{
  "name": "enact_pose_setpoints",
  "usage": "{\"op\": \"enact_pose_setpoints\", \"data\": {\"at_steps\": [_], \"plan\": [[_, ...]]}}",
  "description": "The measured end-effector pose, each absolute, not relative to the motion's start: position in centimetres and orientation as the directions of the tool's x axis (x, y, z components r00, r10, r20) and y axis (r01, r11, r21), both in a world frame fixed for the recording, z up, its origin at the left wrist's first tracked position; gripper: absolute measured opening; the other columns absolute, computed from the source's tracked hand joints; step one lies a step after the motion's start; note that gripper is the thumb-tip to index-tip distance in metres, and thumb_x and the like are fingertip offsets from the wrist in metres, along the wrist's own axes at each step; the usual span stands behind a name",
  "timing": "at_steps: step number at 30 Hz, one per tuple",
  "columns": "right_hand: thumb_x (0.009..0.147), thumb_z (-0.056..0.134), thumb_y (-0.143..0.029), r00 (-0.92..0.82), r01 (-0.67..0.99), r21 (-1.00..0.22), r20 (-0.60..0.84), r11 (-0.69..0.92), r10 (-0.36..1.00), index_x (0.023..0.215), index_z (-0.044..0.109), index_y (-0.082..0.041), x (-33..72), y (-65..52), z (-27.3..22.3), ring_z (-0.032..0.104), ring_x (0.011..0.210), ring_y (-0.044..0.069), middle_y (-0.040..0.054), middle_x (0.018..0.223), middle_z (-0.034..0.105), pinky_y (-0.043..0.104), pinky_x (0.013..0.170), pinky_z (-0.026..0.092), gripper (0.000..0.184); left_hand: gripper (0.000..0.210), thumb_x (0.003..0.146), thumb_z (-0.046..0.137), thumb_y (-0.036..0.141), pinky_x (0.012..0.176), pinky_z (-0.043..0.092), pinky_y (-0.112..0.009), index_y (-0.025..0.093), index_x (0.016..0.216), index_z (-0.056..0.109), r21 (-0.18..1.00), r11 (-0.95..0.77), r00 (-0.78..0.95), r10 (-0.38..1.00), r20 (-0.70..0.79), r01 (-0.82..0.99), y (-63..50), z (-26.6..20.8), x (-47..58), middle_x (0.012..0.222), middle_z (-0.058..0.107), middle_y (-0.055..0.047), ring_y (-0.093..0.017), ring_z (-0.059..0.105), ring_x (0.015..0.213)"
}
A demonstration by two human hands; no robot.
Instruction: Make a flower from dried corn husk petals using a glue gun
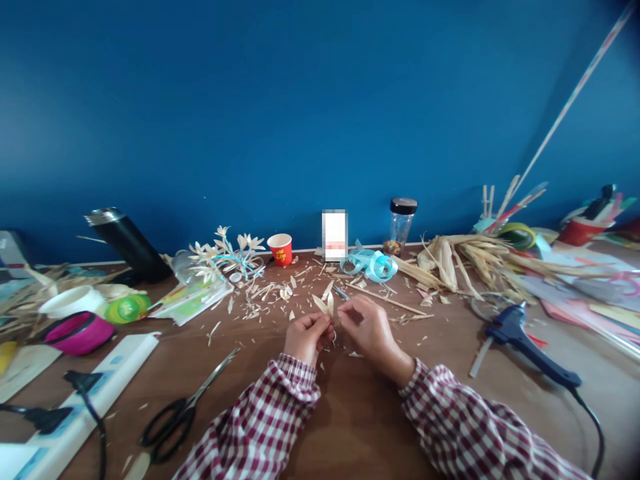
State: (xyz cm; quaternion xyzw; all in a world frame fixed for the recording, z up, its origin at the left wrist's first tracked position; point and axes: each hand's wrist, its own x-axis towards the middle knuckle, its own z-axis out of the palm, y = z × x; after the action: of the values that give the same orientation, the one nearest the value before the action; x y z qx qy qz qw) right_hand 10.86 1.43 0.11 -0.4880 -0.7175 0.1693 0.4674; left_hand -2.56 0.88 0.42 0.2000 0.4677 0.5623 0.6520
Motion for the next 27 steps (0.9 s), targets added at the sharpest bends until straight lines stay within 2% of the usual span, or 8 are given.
{"op": "enact_pose_setpoints", "data": {"at_steps": [10, 16, 27], "plan": [[0.077, 0.055, -0.018, -0.104, 0.575, -0.698, 0.457, 0.428, 0.883, 0.07, 0.062, -0.019, 10.78, 1.31, 0.27, 0.053, 0.063, 0.013, 0.0001, 0.068, 0.06, 0.022, 0.059, 0.039, 0.01, 0.014, 0.056, 0.079, 0.01, 0.047, 0.051, -0.017, 0.008, 0.06, 0.066, 0.792, 0.29, -0.076, 0.919, -0.388, -0.537, 0.82, 0.17, -2.5, 0.051, 0.063, -0.002, -0.008, 0.057, 0.045], [0.076, 0.055, -0.016, -0.079, 0.584, -0.689, 0.478, 0.43, 0.875, 0.067, 0.059, -0.019, 10.82, 1.3, 0.31, 0.052, 0.063, 0.013, 0.0, 0.067, 0.059, 0.022, 0.061, 0.039, 0.011, 0.012, 0.059, 0.077, 0.008, 0.046, 0.05, -0.017, 0.008, 0.06, 0.065, 0.802, 0.302, -0.093, 0.911, -0.403, -0.515, 0.64, 0.71, -2.39, 0.049, 0.062, -0.002, -0.008, 0.056, 0.044], [0.077, 0.056, -0.016, -0.098, 0.63, -0.653, 0.469, 0.42, 0.878, 0.067, 0.06, -0.019, 10.82, 1.17, 0.54, 0.052, 0.064, 0.013, 0.0, 0.068, 0.058, 0.021, 0.059, 0.037, 0.011, 0.02, 0.05, 0.083, 0.016, 0.044, 0.05, -0.016, 0.008, 0.06, 0.067, 0.815, 0.296, -0.075, 0.922, -0.381, -0.498, 0.73, 0.1, -2.44, 0.049, 0.062, -0.003, -0.008, 0.056, 0.043]]}}
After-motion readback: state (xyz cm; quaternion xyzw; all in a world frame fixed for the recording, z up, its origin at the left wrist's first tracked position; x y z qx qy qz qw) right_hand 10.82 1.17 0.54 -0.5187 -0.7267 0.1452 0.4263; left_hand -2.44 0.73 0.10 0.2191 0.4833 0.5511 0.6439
